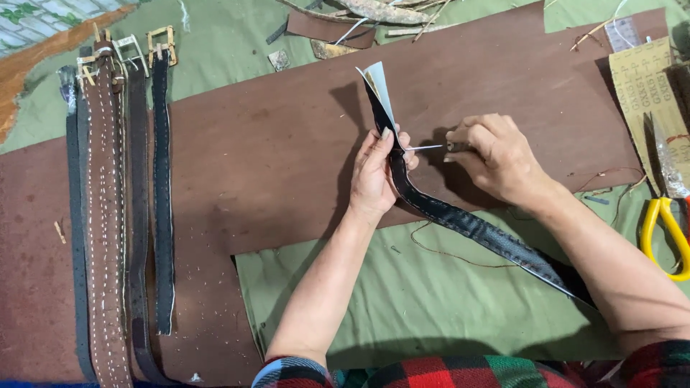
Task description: Hand-stitching a black leather belt using an awl and thread on a workshop table.
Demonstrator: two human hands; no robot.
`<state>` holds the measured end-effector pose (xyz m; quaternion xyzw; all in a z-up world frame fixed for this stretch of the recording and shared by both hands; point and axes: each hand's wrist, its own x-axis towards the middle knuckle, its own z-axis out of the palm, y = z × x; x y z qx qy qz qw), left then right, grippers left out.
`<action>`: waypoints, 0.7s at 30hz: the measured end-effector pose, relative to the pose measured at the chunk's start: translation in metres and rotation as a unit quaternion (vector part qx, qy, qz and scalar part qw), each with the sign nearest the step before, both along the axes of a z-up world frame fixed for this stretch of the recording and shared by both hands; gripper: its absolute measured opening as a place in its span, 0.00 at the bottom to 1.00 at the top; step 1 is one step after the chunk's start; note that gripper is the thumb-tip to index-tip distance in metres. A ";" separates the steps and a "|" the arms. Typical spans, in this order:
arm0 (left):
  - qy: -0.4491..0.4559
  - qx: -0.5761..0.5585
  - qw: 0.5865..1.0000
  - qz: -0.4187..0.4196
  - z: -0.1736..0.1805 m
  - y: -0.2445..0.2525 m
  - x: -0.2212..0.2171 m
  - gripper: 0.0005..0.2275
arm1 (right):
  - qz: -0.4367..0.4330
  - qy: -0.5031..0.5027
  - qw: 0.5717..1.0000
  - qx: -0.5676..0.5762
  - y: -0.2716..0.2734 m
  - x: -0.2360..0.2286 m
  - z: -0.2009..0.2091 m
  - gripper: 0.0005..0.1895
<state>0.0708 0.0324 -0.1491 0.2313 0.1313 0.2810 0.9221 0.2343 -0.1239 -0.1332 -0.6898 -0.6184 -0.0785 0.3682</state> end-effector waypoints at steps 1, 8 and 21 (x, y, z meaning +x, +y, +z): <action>0.001 0.000 1.000 0.000 -0.001 0.002 -0.001 0.05 | 0.000 0.001 1.000 0.000 0.001 -0.007 0.012 0.14; 0.004 0.009 1.000 0.010 -0.006 0.006 0.002 0.05 | 0.027 0.211 0.973 -0.089 0.001 -0.016 0.041 0.15; -0.013 0.049 0.998 -0.031 -0.013 0.001 0.006 0.06 | -0.023 -0.005 1.000 0.003 0.003 0.008 -0.004 0.10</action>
